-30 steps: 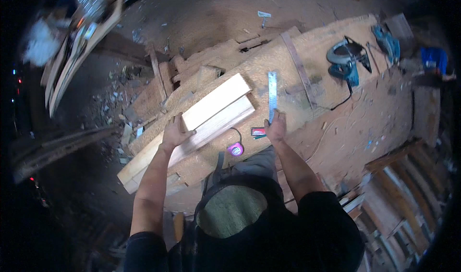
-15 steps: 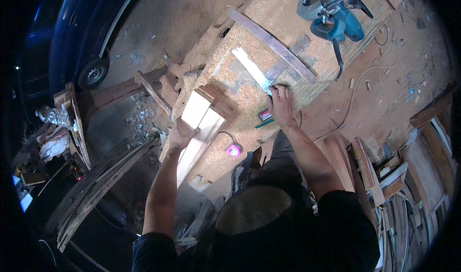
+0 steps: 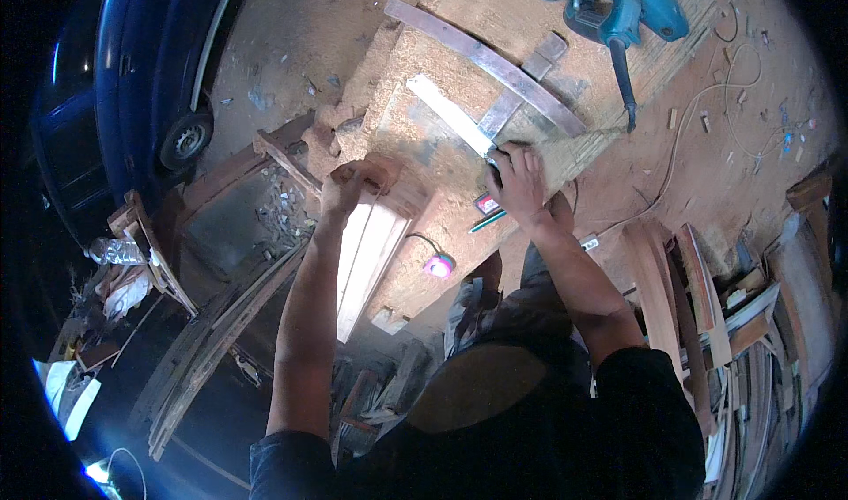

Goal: The person measures and marks wooden planks with a tape measure and pencil, then uses a circular saw to cut the planks to size. The person stacks the cut pieces on the workbench.

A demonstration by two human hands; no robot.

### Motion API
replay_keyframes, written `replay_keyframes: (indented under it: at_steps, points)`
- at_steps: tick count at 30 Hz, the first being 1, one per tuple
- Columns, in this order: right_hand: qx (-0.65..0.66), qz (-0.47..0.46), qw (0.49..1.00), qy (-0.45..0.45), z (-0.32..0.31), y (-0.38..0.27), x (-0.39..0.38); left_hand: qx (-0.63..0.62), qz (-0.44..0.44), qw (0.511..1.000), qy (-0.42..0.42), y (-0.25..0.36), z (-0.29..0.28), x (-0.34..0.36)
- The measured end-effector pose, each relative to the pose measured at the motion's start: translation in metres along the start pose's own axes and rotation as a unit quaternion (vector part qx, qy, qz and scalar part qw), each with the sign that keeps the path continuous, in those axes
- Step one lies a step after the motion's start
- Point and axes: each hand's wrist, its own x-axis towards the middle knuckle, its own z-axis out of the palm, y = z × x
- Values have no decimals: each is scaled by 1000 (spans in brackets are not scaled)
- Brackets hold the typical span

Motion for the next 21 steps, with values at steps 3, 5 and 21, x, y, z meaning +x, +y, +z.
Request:
replay_keyframes:
  at_steps: [3, 5, 21]
  points:
    - [9, 4, 1000, -9, 4, 2, -3, 58, -52, 997, 14, -46, -10, 3]
    - [9, 8, 1000, -3, 9, 4, -3, 54, -50, 997, -16, -56, -19, 1]
    - [24, 7, 999, 30, 5, 3, 1, 68, -79, 994, 39, -67, -33, -2]
